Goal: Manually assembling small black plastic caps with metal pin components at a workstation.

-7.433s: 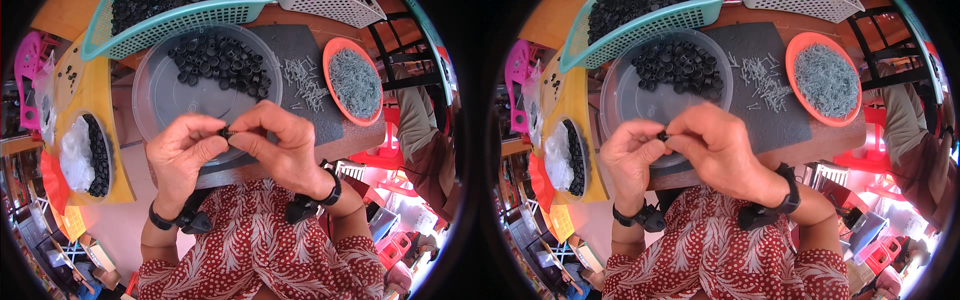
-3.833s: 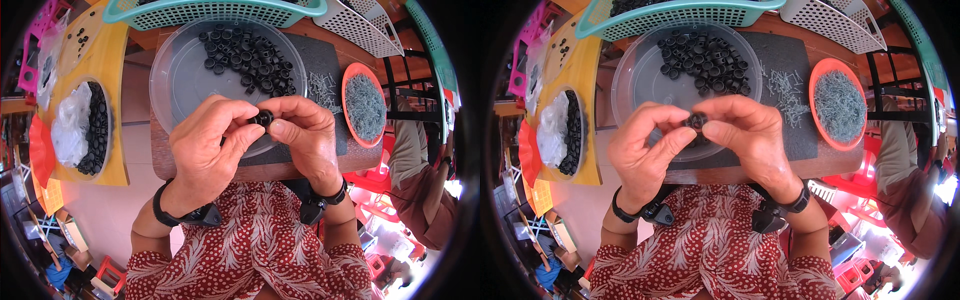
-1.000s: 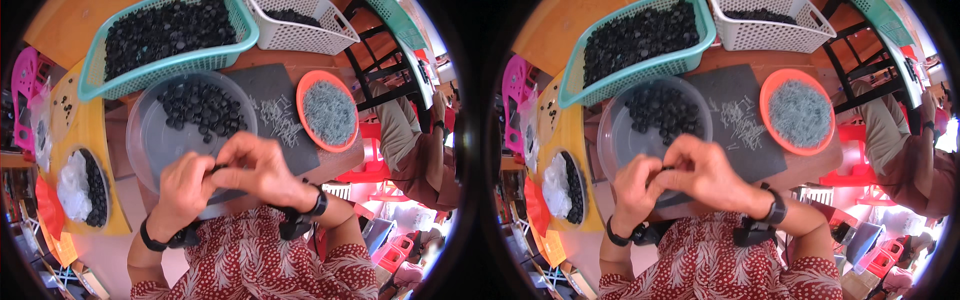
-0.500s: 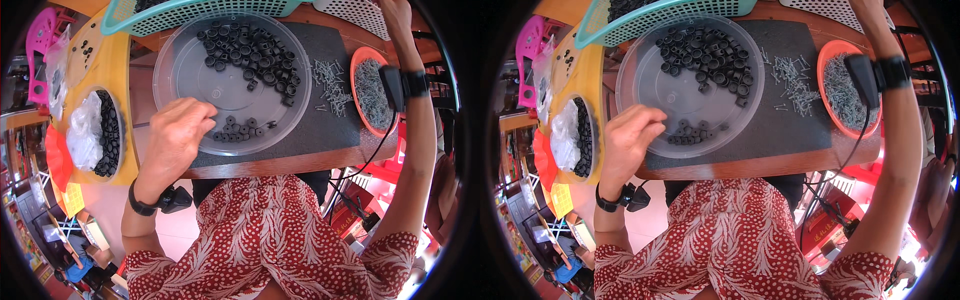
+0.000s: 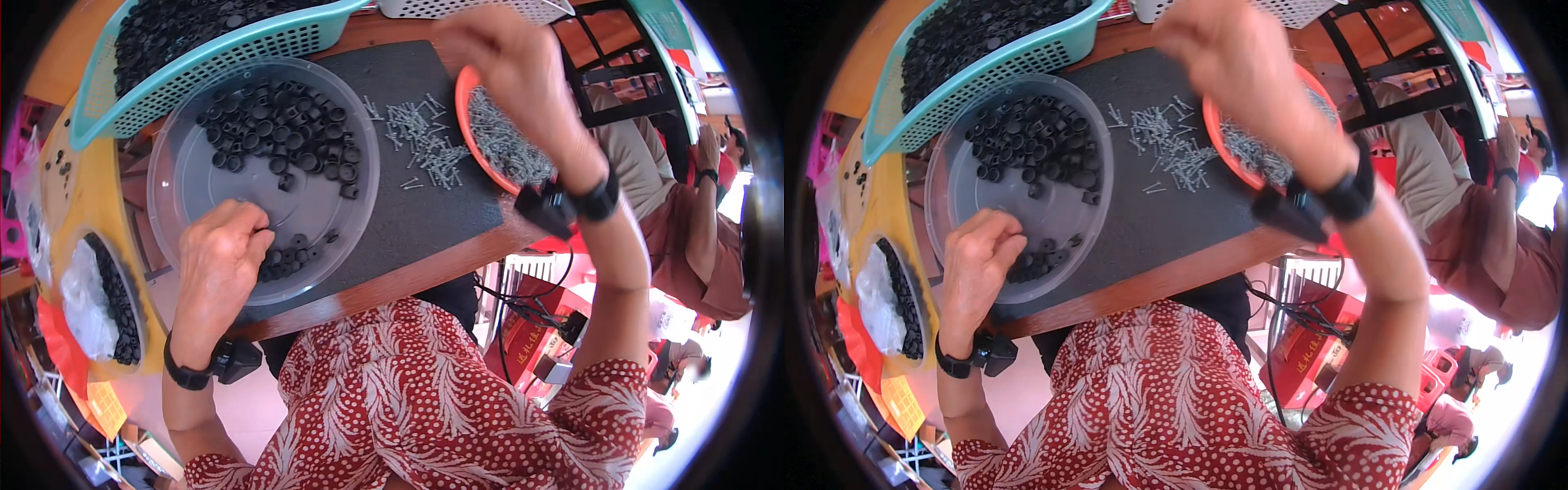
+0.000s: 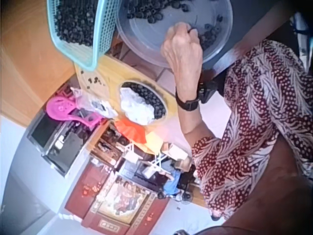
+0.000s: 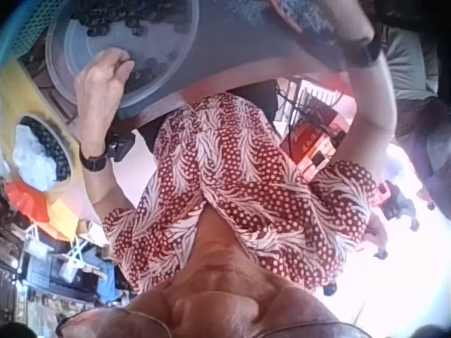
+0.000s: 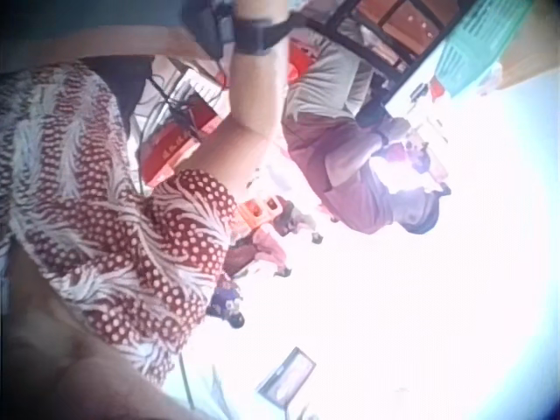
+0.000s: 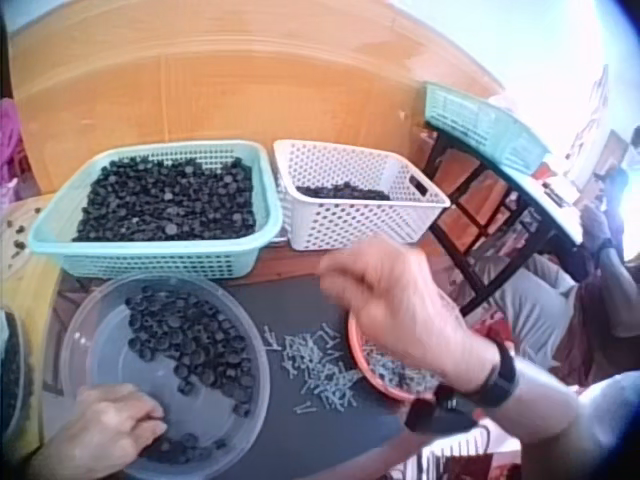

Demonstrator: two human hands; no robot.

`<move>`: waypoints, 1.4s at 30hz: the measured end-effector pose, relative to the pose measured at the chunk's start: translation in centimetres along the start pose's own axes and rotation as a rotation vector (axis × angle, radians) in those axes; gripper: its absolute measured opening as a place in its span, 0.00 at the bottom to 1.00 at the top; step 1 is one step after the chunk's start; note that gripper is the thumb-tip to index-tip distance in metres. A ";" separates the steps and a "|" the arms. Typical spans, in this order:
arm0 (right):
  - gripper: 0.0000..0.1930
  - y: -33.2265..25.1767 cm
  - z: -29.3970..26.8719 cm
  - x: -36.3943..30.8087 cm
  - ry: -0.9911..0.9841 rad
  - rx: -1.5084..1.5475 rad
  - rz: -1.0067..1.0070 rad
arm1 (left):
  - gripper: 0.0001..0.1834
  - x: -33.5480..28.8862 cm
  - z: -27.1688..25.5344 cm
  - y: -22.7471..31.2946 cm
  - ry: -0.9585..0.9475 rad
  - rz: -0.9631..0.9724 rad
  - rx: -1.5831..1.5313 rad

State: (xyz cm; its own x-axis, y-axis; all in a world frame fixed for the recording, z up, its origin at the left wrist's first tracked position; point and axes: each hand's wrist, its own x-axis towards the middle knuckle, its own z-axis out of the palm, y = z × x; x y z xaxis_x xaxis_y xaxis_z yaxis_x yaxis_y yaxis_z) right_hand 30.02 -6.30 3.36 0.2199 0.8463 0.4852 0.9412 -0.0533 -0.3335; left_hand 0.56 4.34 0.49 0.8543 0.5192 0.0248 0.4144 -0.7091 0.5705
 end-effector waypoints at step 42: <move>0.08 -11.1 1.5 -8.2 0.007 0.704 0.397 | 0.16 -2.1 1.5 1.3 0.058 -0.063 -1.587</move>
State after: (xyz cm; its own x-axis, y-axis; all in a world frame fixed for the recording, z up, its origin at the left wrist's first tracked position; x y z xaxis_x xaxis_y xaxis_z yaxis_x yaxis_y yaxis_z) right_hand 17.40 -11.88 1.89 0.5075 0.8310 0.2278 0.4107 -0.0009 -0.9118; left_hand -0.20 1.60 -0.01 0.8209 0.5706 -0.0223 -0.3190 0.4905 0.8110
